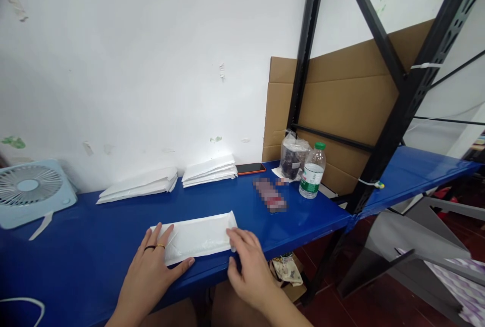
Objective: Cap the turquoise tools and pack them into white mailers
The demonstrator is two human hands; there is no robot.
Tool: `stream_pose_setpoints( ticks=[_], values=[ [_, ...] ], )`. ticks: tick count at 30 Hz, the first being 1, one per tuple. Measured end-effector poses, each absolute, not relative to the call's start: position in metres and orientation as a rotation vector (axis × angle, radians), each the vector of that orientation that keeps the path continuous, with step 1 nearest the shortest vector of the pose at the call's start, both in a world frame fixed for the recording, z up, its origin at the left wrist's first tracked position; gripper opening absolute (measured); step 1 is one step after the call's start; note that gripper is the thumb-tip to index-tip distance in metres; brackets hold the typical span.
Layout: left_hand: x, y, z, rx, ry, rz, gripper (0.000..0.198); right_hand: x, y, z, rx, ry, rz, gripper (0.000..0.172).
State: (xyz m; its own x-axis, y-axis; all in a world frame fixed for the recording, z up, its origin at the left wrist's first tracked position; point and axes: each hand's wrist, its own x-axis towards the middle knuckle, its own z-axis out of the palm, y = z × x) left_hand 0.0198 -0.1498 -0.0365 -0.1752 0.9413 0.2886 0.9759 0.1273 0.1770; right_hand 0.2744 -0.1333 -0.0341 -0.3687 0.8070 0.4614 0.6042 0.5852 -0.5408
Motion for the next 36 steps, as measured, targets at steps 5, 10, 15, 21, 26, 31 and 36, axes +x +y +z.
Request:
stream_pose_setpoints(
  ticks=[5,10,15,21,26,31,36],
  values=[
    [0.02,-0.149,-0.038,-1.931,-2.278,-0.518,0.094,0.277,-0.129,-0.033,-1.183,-1.96,0.394,0.054],
    [0.018,-0.148,-0.041,-1.953,-2.225,-0.565,0.09,0.282,-0.13,-0.024,-1.121,-2.08,0.618,0.061],
    [0.007,-0.145,-0.036,-2.109,-2.05,-0.617,0.06,0.298,-0.112,-0.019,-1.058,-2.156,0.495,0.065],
    [0.014,-0.152,-0.028,-2.031,-1.962,-0.794,0.045,0.301,-0.077,-0.005,-0.767,-2.476,0.361,0.033],
    [0.033,-0.187,-0.03,-2.441,-1.703,-0.926,0.044,0.285,-0.101,0.003,-0.555,-2.575,0.494,0.008],
    [0.045,-0.212,-0.04,-2.55,-1.627,-0.973,0.021,0.268,-0.131,0.004,-0.567,-2.563,0.606,0.01],
    [0.048,-0.211,-0.052,-2.359,-1.732,-1.114,0.011,0.247,-0.129,-0.008,-0.71,-2.427,0.685,0.01]
  ],
)
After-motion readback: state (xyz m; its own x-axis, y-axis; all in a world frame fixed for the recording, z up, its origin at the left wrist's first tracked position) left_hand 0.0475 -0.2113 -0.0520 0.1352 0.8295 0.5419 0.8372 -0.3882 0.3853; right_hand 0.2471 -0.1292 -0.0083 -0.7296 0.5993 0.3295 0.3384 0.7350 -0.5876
